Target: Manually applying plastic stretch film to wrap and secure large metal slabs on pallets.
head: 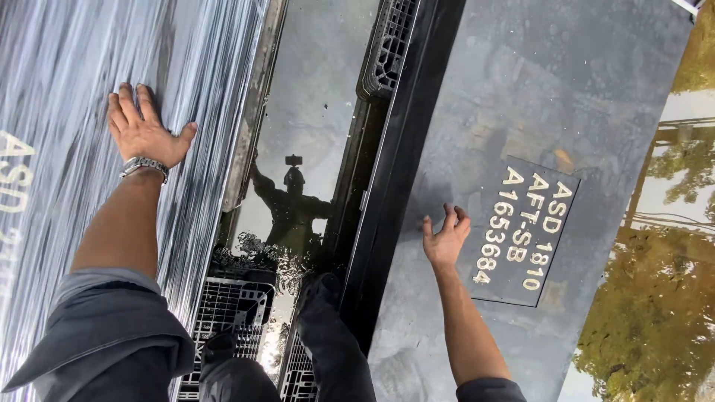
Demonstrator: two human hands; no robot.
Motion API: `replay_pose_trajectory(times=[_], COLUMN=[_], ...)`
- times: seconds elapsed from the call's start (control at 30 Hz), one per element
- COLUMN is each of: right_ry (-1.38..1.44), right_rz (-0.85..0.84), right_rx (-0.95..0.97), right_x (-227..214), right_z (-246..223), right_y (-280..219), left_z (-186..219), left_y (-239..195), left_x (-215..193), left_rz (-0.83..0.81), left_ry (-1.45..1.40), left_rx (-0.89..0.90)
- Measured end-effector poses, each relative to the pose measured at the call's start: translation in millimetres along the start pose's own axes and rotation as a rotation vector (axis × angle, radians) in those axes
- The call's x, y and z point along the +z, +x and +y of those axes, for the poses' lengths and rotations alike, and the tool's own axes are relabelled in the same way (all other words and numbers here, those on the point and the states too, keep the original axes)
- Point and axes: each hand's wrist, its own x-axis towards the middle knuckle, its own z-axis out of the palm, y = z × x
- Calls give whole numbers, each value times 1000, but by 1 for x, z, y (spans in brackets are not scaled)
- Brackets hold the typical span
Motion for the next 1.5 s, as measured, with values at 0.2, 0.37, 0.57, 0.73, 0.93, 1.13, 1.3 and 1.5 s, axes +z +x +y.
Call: replay_pose_trajectory(times=[0.2,0.37,0.57,0.73,0.93,1.13,1.3,1.5], right_ry=[-189,-354,-310,-294,-314,-297,-285,-309], right_rz=[-200,-322,-431,-461,-507,-538,-563,-593], right_rx=[102,157,289,353,373,414,460,478], right_x=[54,62,56,59,63,56,54,58], right_z=[-6,-5,-20,-22,-21,-27,-33,-29], right_y=[76,75,85,81,86,90,94,93], left_z=[20,28,33,33,30,28,32,26], left_y=[-5,-3,5,12,12,7,7,7], left_x=[14,2,-1,-2,3,4,-2,3], left_rz=[93,83,80,40,17,-22,6,37], left_ry=[-37,-46,-39,8,34,68,21,9], left_rx=[-88,-118,-125,-145,-151,-164,-162,-139])
